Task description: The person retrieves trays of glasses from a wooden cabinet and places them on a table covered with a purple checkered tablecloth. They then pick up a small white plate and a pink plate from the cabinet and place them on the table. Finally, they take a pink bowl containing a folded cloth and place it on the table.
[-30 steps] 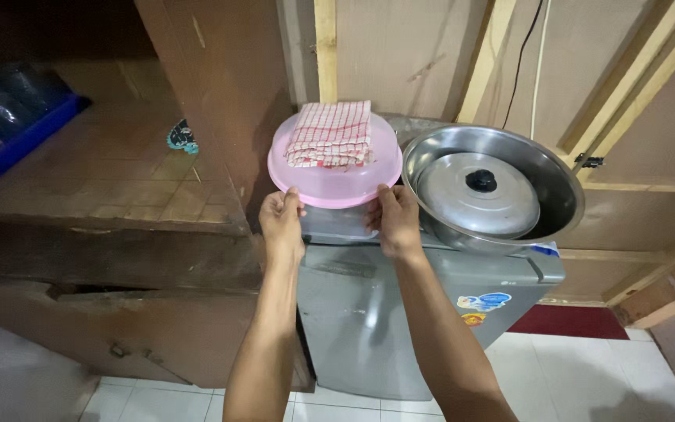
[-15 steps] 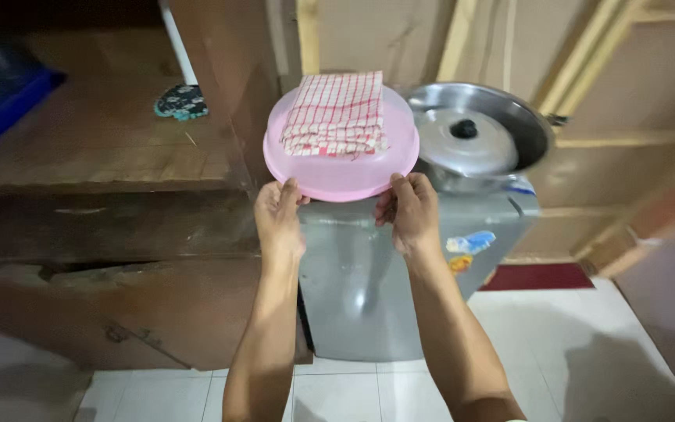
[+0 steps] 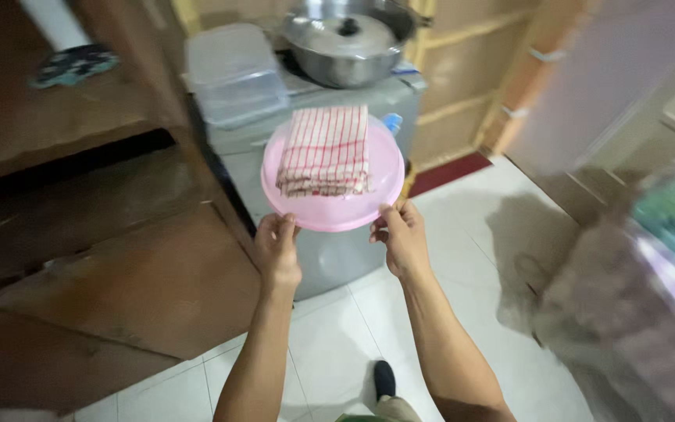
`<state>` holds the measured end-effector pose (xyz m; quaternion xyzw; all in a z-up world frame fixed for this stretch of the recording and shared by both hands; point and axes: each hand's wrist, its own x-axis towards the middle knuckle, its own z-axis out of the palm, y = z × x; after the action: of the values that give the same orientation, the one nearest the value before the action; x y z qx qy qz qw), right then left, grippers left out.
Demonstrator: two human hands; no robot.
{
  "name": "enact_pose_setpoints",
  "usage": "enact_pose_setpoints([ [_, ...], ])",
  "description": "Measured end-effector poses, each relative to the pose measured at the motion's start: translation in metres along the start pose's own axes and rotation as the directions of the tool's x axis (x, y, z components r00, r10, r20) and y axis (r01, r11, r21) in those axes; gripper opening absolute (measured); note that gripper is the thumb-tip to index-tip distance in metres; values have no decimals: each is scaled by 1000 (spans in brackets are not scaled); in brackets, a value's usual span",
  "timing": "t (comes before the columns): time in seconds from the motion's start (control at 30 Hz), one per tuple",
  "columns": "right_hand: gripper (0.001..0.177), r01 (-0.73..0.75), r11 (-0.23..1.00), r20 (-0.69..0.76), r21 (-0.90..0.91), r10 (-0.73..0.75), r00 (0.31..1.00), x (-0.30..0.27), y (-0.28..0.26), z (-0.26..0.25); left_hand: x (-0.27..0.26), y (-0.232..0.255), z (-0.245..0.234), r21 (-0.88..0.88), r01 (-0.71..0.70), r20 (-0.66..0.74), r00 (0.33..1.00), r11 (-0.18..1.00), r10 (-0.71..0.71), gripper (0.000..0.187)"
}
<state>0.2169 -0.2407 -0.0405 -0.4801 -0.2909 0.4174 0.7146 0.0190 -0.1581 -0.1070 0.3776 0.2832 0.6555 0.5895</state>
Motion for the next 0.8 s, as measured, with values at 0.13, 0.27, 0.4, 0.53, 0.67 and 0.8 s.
enact_pose_setpoints([
  [0.13,12,-24,1000,-129,-12,23,991,-55,-3,-54,-55,-26,11,-64,93,153,985,994,-82,16],
  [0.27,10,14,1000,-230,28,-8,973,-109,-18,-114,-112,-46,40,-107,196,272,949,975,-160,16],
  [0.4,12,69,995,-366,72,-38,930,-162,-38,-182,-170,-67,75,93,255,354,895,962,-271,15],
  [0.53,16,105,990,-504,90,-45,863,-220,-61,-255,-236,-97,116,-72,373,482,825,925,-295,15],
  [0.67,21,114,991,-617,68,-47,786,-286,-81,-334,-320,-125,163,-62,483,549,747,874,-374,12],
  [0.8,32,93,996,-705,10,-59,707,-348,-101,-400,-393,-175,191,-61,560,630,664,826,-403,9],
])
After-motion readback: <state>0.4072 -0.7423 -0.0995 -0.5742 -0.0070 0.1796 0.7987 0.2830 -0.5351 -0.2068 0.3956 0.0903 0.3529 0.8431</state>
